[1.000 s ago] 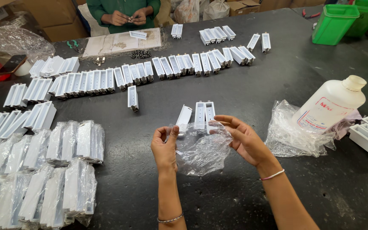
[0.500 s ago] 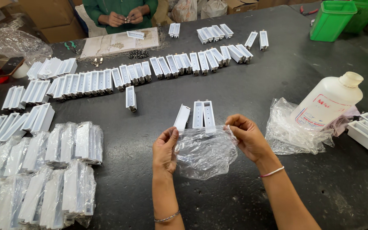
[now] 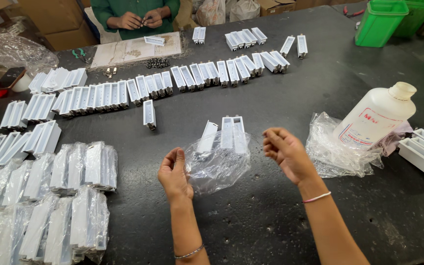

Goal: The person wraps individual white rectangular electronic components in clear plastic bags. They pick up each component, place it into a bag, and seal it before moving to the next one. The wrapped items are stacked on the table.

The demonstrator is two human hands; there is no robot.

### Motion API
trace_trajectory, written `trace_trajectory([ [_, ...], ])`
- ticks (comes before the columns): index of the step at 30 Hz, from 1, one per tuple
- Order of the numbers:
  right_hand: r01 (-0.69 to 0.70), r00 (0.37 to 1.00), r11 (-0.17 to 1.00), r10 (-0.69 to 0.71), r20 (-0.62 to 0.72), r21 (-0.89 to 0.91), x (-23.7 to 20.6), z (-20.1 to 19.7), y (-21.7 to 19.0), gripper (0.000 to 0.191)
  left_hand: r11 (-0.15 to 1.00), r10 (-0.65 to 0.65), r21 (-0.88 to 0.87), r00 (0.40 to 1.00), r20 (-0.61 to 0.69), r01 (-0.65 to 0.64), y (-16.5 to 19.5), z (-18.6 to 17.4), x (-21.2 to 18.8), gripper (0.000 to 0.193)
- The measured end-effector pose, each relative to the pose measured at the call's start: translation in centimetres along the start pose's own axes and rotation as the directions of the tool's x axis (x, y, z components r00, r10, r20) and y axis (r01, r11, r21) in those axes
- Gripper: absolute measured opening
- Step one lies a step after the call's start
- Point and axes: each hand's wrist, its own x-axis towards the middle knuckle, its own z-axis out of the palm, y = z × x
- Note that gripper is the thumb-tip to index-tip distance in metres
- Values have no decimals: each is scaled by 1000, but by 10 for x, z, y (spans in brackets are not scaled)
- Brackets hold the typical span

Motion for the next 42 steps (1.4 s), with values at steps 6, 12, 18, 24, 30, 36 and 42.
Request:
trace_trajectory([
  [6, -45, 975, 920, 124, 182, -391, -15, 36, 4, 27, 960, 280, 20, 960, 13, -280, -6, 9, -5, 19],
  [12, 143, 984, 888, -80, 159, -436, -15, 41, 9, 14, 984, 169, 63, 981, -98, -164, -2, 4, -1, 20],
  [18, 251, 967, 860, -240, 83, -444, -13, 34, 7, 13, 978, 208, -24, 978, -30, -209, -3, 10, -8, 29],
  [24, 396, 884, 804, -465, -54, -443, -15, 34, 7, 15, 984, -175, 70, 947, 271, 162, 3, 20, -17, 32],
  [30, 388, 909, 855, -417, -12, -344, -16, 41, 7, 16, 993, -15, 119, 966, 257, -17, -17, 31, -24, 30],
  [36, 375, 910, 826, -416, -6, -421, -17, 32, 16, 18, 954, 207, 183, 964, 168, -237, -14, 20, -17, 28],
  [42, 389, 918, 916, -395, -43, -103, -1, 9, 18, 34, 968, 201, 117, 966, 161, -221, -9, 20, -20, 27],
])
